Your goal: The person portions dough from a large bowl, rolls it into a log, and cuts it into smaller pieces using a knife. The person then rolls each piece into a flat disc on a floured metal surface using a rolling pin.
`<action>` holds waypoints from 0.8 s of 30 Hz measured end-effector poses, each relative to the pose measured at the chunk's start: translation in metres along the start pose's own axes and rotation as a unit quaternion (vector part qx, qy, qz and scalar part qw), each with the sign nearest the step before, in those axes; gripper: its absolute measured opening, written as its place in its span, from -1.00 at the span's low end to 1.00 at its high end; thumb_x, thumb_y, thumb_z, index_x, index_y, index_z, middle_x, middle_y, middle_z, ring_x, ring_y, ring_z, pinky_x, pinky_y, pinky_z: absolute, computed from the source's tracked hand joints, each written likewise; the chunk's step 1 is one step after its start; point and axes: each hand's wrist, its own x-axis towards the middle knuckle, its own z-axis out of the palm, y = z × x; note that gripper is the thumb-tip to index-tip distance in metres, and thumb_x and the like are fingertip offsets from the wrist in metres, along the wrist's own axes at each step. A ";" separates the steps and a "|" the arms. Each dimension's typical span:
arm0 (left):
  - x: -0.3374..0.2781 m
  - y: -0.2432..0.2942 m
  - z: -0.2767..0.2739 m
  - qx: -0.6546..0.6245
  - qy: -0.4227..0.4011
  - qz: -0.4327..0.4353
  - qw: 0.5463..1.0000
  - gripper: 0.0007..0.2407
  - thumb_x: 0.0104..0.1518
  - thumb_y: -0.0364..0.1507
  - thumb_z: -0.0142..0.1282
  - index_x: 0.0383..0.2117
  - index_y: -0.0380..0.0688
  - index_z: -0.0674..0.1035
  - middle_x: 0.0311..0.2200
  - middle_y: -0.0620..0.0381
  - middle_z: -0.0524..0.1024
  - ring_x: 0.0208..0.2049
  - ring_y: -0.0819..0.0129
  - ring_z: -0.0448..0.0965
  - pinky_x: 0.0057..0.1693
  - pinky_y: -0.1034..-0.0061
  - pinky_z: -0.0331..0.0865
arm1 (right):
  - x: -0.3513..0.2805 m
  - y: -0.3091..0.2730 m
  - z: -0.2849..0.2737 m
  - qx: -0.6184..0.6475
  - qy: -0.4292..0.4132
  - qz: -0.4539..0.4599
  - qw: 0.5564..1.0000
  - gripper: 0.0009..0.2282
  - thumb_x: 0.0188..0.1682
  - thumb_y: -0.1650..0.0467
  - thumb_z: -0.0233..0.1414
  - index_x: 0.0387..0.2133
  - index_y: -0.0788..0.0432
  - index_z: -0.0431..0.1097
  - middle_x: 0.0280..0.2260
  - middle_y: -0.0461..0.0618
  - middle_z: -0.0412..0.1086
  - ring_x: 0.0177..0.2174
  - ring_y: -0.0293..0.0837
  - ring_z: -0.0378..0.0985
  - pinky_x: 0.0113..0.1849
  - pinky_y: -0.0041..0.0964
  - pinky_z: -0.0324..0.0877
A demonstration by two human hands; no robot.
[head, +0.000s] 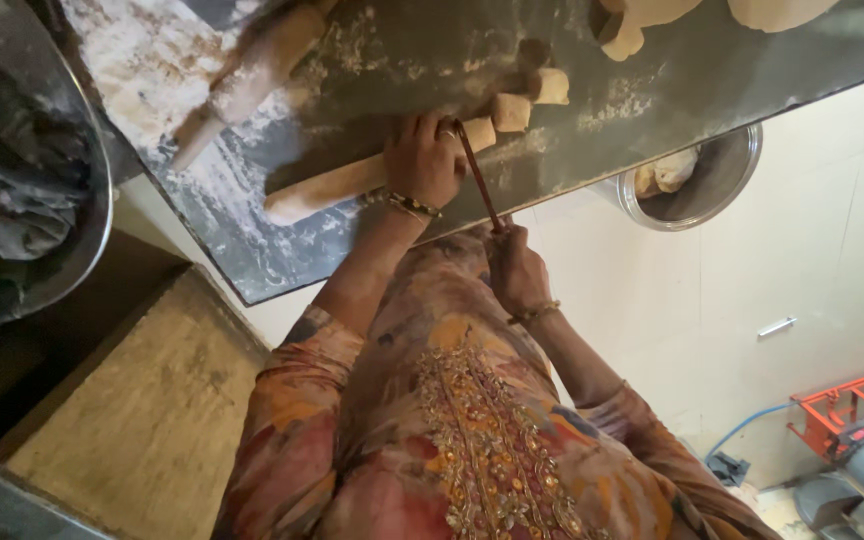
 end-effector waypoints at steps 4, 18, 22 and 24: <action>-0.006 -0.001 0.004 -0.025 -0.001 -0.006 1.000 -0.63 -0.25 -0.34 0.41 -0.24 -0.10 0.65 -0.17 0.13 0.50 -0.04 0.10 0.47 -0.06 0.03 0.41 | -0.008 -0.011 0.007 -0.062 -0.041 0.107 0.992 -0.70 0.13 0.27 -0.06 -0.10 0.25 0.08 -0.44 0.44 0.46 -0.41 0.52 0.49 -0.39 0.36 0.33; -0.003 -0.010 0.010 -0.027 0.048 0.031 0.998 -0.68 -0.11 -0.34 0.39 -0.20 -0.07 0.63 -0.12 0.22 0.51 -0.02 0.16 0.48 0.01 0.03 0.40 | -0.022 0.000 0.026 -0.069 -0.025 0.153 0.986 -0.59 -0.02 0.19 0.02 -0.13 0.25 0.10 -0.32 0.44 0.47 -0.34 0.50 0.50 -0.33 0.33 0.37; -0.017 -0.015 0.004 -0.035 0.040 0.039 0.998 -0.57 -0.19 -0.28 0.40 -0.13 -0.12 0.64 -0.07 0.11 0.48 -0.02 0.07 0.43 -0.04 -0.03 0.33 | -0.004 0.015 0.026 -0.091 0.025 0.118 0.989 -0.74 0.21 0.26 -0.06 -0.10 0.18 0.08 -0.35 0.41 0.47 -0.36 0.51 0.47 -0.35 0.40 0.30; -0.027 -0.021 0.002 -0.019 0.033 0.026 0.999 -0.58 -0.13 -0.30 0.40 -0.11 -0.16 0.62 -0.03 0.11 0.46 0.02 0.08 0.41 -0.01 0.00 0.32 | 0.029 0.023 0.027 -0.111 0.053 0.094 0.988 -0.75 0.16 0.33 -0.07 -0.05 0.19 0.05 -0.42 0.45 0.43 -0.40 0.52 0.45 -0.38 0.41 0.27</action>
